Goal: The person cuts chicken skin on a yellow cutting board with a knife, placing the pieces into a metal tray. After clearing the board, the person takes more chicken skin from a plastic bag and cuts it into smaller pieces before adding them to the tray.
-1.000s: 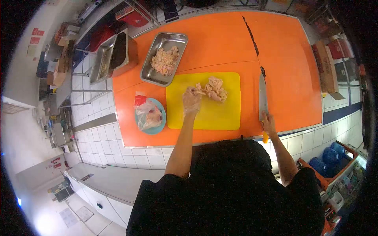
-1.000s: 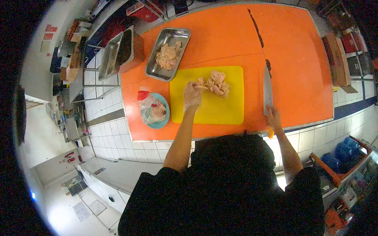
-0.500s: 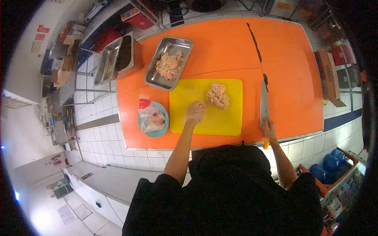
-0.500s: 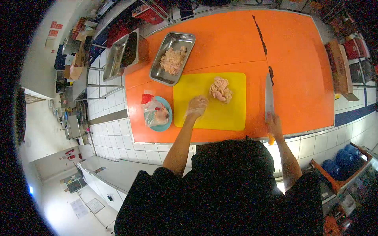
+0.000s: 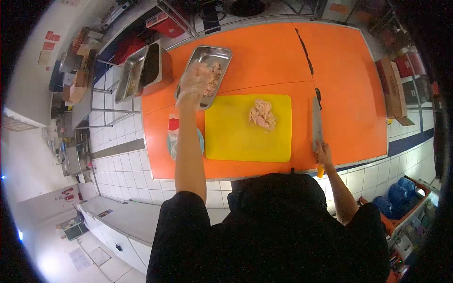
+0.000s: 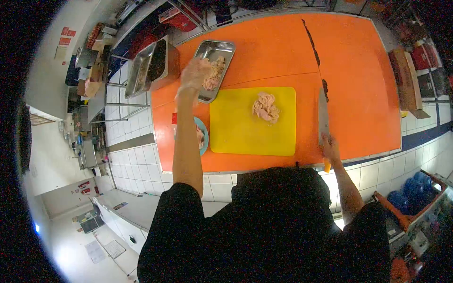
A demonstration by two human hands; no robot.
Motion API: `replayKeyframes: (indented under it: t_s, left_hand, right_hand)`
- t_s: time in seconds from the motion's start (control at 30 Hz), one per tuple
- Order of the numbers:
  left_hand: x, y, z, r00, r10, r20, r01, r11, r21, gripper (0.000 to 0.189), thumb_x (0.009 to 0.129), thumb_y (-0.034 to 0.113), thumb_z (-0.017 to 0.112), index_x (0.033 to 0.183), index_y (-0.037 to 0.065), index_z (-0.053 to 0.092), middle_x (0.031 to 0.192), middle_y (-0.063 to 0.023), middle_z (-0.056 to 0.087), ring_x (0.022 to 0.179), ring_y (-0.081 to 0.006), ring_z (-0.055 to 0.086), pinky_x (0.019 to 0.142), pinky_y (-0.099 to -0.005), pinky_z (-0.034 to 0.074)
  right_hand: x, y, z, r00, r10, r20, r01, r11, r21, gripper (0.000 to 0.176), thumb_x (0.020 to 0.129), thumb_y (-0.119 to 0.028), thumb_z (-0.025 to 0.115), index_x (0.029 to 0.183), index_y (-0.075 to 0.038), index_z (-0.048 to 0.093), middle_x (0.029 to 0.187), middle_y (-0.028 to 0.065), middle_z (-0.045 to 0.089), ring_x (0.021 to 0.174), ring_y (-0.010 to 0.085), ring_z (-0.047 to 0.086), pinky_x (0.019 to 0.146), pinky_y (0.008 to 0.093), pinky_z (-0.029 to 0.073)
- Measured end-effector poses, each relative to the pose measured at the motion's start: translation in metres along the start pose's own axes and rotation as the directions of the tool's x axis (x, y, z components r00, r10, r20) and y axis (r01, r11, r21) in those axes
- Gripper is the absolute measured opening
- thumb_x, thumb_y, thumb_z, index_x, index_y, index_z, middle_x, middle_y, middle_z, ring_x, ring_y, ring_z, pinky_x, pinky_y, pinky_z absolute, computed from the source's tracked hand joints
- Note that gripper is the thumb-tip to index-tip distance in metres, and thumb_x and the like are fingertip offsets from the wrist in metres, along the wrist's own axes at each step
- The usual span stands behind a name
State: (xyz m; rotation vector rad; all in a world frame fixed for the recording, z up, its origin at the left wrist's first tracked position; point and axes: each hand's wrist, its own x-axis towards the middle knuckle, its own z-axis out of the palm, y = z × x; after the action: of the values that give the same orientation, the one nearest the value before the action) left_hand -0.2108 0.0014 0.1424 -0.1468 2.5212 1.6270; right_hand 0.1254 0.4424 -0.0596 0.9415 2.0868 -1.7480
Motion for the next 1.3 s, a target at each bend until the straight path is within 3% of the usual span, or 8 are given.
replayKeyframes:
  t_s: [0.07, 0.2, 0.27, 0.47, 0.57, 0.67, 1.1, 1.3]
  left_hand:
    - [0.027, -0.073, 0.026, 0.943, 0.330, 0.042, -0.293, 0.767, 0.571, 0.069, 0.087, 0.026, 0.074, 0.148, 0.008, 0.050, 0.137, -0.0177, 0.061, 0.125, -0.0312, 0.060, 0.109, -0.0394, 0.047]
    - [-0.032, -0.082, 0.116, 0.873, 0.358, 0.331, -0.488, 0.658, 0.574, 0.051, 0.093, 0.022, 0.065, 0.141, 0.008, 0.055, 0.141, -0.0244, 0.059, 0.129, -0.0390, 0.058, 0.109, -0.0448, 0.047]
    - [-0.048, -0.130, 0.183, 0.901, 0.324, 0.288, -0.240, 0.926, -0.291, 0.040, 0.084, 0.025, 0.070, 0.119, 0.006, 0.066, 0.116, -0.0179, 0.067, 0.103, -0.0334, 0.067, 0.086, -0.0413, 0.055]
    - [-0.071, -0.173, 0.208, 0.604, 0.068, 0.794, 0.414, 0.824, -0.386, 0.023, 0.094, 0.032, 0.063, 0.096, 0.009, 0.066, 0.092, -0.0130, 0.066, 0.075, -0.0217, 0.063, 0.066, -0.0377, 0.052]
    - [-0.113, -0.072, 0.166, 0.876, -0.021, 0.481, -0.025, 0.996, 0.090, 0.028, 0.097, 0.033, 0.057, 0.090, 0.008, 0.067, 0.084, -0.0125, 0.067, 0.073, -0.0211, 0.064, 0.068, -0.0382, 0.052]
    - [-0.109, -0.100, 0.154, 0.896, 0.063, 0.439, -0.138, 0.980, 0.142, 0.032, 0.102, 0.028, 0.052, 0.111, 0.003, 0.070, 0.091, -0.0095, 0.071, 0.078, -0.0190, 0.066, 0.075, -0.0348, 0.055]
    - [-0.132, -0.011, 0.071, 0.948, -0.194, 0.252, 0.185, 0.981, 0.063, 0.043, 0.103, 0.046, 0.058, 0.101, 0.005, 0.070, 0.075, -0.0017, 0.067, 0.060, -0.0138, 0.055, 0.061, -0.0295, 0.047]
    - [-0.134, -0.045, 0.074, 0.930, -0.081, 0.359, 0.099, 0.995, -0.032, 0.057, 0.098, 0.042, 0.067, 0.135, -0.001, 0.060, 0.120, -0.0108, 0.068, 0.103, -0.0203, 0.064, 0.091, -0.0339, 0.053]
  right_hand:
    - [0.010, 0.011, 0.005, 0.993, -0.085, -0.081, 0.083, 0.996, -0.030, 0.040, 0.105, -0.046, 0.057, 0.094, -0.007, 0.058, 0.054, -0.0027, 0.042, 0.037, 0.0100, 0.045, 0.033, 0.0293, 0.036]
    - [-0.002, -0.009, 0.000, 1.000, -0.008, 0.029, 0.007, 0.998, 0.061, 0.045, 0.103, -0.049, 0.059, 0.087, -0.007, 0.055, 0.051, -0.0021, 0.041, 0.036, 0.0110, 0.045, 0.032, 0.0292, 0.037]
    - [-0.004, -0.011, 0.000, 1.000, -0.024, 0.018, 0.023, 0.999, 0.045, 0.042, 0.104, -0.048, 0.059, 0.090, -0.008, 0.058, 0.054, -0.0023, 0.045, 0.038, 0.0106, 0.046, 0.034, 0.0291, 0.038]
    - [-0.004, -0.013, 0.002, 0.999, -0.009, -0.031, 0.009, 1.000, -0.003, 0.040, 0.105, -0.046, 0.058, 0.091, -0.009, 0.061, 0.056, -0.0032, 0.048, 0.039, 0.0101, 0.045, 0.035, 0.0292, 0.037]
    - [-0.007, -0.014, 0.001, 0.999, -0.015, -0.029, 0.016, 0.999, 0.035, 0.041, 0.105, -0.046, 0.057, 0.089, -0.008, 0.061, 0.056, -0.0032, 0.048, 0.040, 0.0102, 0.046, 0.036, 0.0299, 0.036]
    - [0.008, 0.012, -0.003, 0.996, -0.083, -0.013, 0.083, 0.996, -0.012, 0.041, 0.104, -0.047, 0.058, 0.092, -0.008, 0.057, 0.057, -0.0021, 0.045, 0.040, 0.0108, 0.045, 0.036, 0.0296, 0.036]
    - [-0.006, -0.013, 0.004, 0.998, -0.023, -0.052, 0.024, 1.000, 0.015, 0.042, 0.105, -0.044, 0.058, 0.091, -0.005, 0.064, 0.058, -0.0032, 0.048, 0.048, 0.0090, 0.047, 0.044, 0.0311, 0.036]
    - [0.004, -0.002, 0.001, 0.996, -0.069, -0.050, 0.065, 0.995, -0.069, 0.042, 0.106, -0.044, 0.056, 0.089, -0.005, 0.063, 0.058, -0.0022, 0.049, 0.048, 0.0091, 0.048, 0.042, 0.0300, 0.037]
